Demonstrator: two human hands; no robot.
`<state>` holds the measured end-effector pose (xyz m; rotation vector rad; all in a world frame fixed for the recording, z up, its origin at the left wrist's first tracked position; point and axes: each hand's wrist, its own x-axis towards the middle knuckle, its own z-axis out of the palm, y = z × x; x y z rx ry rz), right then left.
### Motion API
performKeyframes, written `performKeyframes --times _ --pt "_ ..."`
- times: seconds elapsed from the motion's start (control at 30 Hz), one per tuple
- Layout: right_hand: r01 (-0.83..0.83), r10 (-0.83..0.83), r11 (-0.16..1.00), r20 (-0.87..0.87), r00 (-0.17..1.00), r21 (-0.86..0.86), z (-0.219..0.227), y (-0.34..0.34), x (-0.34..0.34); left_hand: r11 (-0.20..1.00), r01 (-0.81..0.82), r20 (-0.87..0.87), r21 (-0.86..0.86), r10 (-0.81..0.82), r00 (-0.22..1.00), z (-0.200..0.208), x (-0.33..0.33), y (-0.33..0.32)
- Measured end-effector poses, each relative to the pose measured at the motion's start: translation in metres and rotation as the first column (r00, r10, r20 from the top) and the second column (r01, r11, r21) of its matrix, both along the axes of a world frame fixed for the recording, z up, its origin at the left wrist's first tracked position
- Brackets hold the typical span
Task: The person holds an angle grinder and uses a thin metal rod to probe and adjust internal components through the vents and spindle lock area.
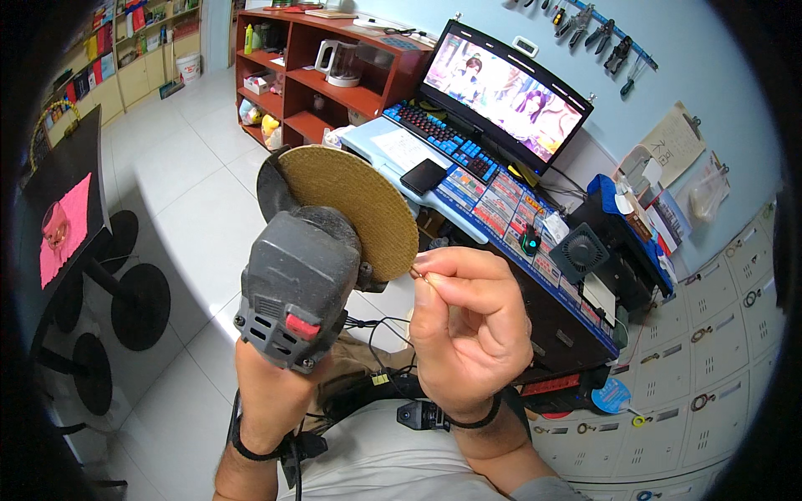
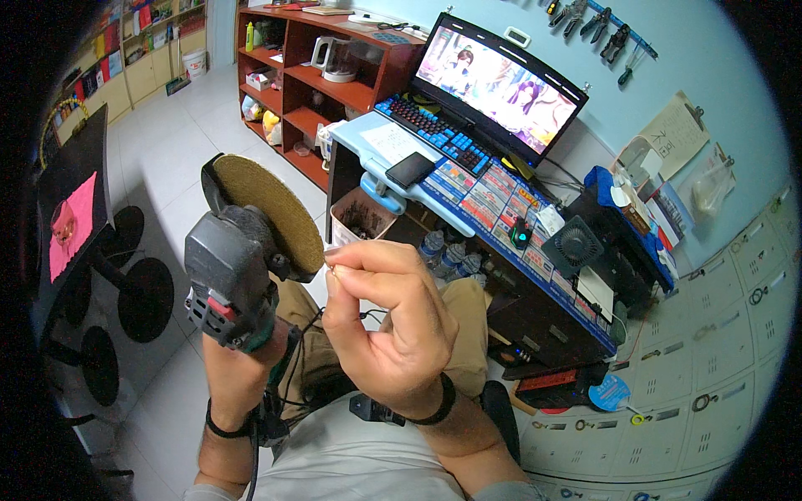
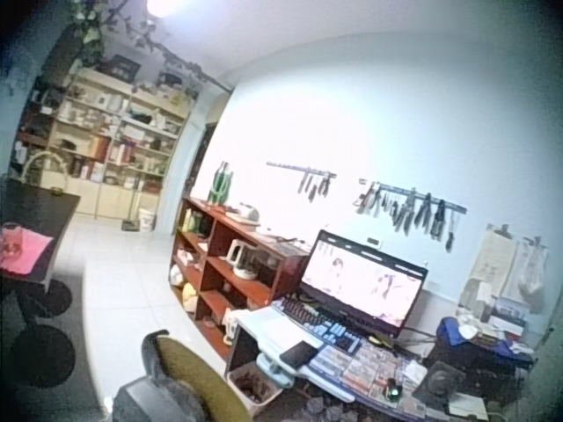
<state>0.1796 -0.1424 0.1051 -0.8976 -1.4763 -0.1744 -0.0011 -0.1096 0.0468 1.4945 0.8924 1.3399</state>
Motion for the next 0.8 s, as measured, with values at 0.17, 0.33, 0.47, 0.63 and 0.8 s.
performKeyframes --times 0.17,0.33,0.47,0.63,0.8 --pt "-0.007 0.007 1.0 -0.005 1.0 -0.001 0.0 -0.003 0.0 0.995 0.098 -0.098 0.019 -0.096 0.991 -0.006 -0.012 0.004" --pt "-0.012 0.012 1.0 0.005 1.0 -0.01 -0.001 0.004 -0.002 0.999 0.053 -0.077 0.006 -0.053 0.996 0.006 -0.006 -0.001" --pt "-0.019 0.02 1.0 -0.009 1.0 0.016 0.001 -0.001 0.001 0.998 0.059 -0.099 0.026 -0.057 0.994 0.0 -0.007 0.003" --pt "-0.031 0.031 1.0 -0.002 1.0 -0.004 0.004 -0.002 -0.001 0.993 0.093 -0.146 0.066 -0.083 0.986 0.001 -0.011 0.004" --pt "-0.061 0.059 0.996 -0.027 0.998 -0.064 0.007 -0.004 -0.006 0.998 -0.007 -0.052 0.068 0.01 0.999 0.006 -0.005 0.0"
